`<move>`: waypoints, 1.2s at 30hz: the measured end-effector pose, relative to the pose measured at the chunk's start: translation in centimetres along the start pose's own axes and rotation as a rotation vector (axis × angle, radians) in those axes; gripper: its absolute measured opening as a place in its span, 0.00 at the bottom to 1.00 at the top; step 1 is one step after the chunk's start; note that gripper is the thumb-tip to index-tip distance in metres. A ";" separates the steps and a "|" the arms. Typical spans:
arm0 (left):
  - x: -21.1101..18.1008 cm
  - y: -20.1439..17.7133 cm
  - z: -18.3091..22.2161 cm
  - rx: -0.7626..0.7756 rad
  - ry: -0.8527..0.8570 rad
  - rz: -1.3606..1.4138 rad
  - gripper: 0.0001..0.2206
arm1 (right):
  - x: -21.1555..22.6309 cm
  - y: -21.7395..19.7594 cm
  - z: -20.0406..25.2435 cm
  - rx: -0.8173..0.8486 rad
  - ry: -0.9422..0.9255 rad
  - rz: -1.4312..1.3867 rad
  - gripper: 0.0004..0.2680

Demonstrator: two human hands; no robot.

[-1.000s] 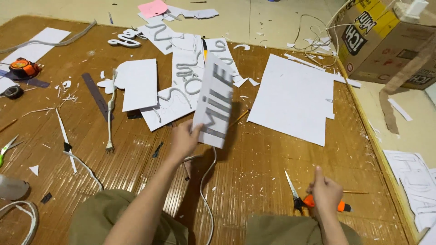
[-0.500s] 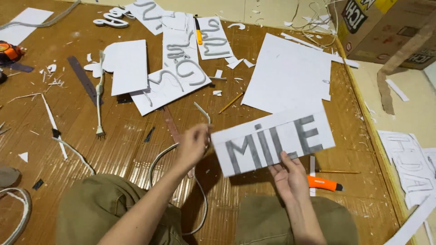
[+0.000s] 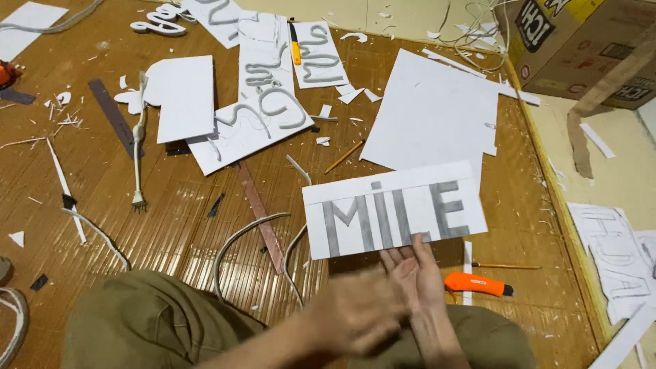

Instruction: The person cuts LED strips to length and glues them onto a foam board template to assemble a custom LED sign.

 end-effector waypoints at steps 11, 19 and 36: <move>2.4 -0.5 -0.8 0.601 -0.365 0.013 0.27 | -5.7 -1.0 -0.4 -0.024 0.208 0.418 0.20; 10.8 -4.3 1.8 -0.048 -0.304 -0.431 0.07 | -2.6 0.2 -1.3 -0.155 0.105 0.209 0.12; 14.8 -10.0 7.0 0.412 -1.488 -0.566 0.30 | -5.2 -1.7 -3.1 -0.001 0.198 0.865 0.15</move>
Point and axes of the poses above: each hand's wrist, its own z-axis away from the middle knuckle, its own y-axis out of the palm, x = y × z, the point moved 3 cm from there along -z, towards the middle knuckle, and after that the axes turned 4 degrees about -z, right-handed, at the moved point
